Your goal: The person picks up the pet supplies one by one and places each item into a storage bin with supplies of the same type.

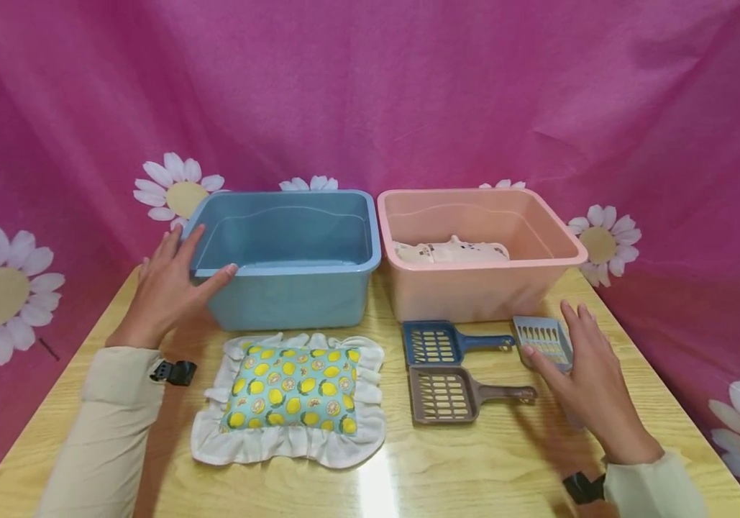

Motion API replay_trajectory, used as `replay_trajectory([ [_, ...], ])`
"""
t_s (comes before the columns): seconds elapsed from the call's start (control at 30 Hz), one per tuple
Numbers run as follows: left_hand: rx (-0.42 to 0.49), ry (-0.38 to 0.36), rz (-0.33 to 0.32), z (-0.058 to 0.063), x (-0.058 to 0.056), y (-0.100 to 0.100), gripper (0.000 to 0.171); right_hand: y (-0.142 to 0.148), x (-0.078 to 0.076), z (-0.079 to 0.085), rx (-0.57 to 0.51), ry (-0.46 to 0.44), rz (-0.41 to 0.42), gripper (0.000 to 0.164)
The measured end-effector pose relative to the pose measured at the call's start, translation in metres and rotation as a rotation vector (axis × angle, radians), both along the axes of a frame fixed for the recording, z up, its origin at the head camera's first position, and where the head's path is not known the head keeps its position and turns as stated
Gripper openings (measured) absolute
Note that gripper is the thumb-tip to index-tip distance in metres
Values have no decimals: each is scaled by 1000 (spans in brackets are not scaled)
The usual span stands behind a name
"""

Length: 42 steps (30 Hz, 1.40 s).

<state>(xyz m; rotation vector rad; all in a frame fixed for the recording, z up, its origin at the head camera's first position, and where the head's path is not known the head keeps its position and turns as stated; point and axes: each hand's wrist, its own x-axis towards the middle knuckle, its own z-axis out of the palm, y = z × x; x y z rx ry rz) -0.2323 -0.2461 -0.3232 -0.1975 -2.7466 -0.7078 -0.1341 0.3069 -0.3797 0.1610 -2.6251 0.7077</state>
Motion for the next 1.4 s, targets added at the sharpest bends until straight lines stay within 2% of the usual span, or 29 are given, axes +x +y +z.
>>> replay_trajectory([
  [0.5, 18, -31, 1, -2, -5, -7, 90, 8, 11, -16, -53, 48, -65, 84],
  [0.8, 28, -33, 1, -5, -6, -9, 91, 15, 19, -25, -112, -24, -145, 85],
  [1.13, 42, -71, 15, -10, -10, -10, 94, 22, 23, -40, -105, -42, -171, 84],
  [1.4, 56, -52, 25, -10, -14, -12, 94, 24, 23, -47, -108, -87, -194, 86],
])
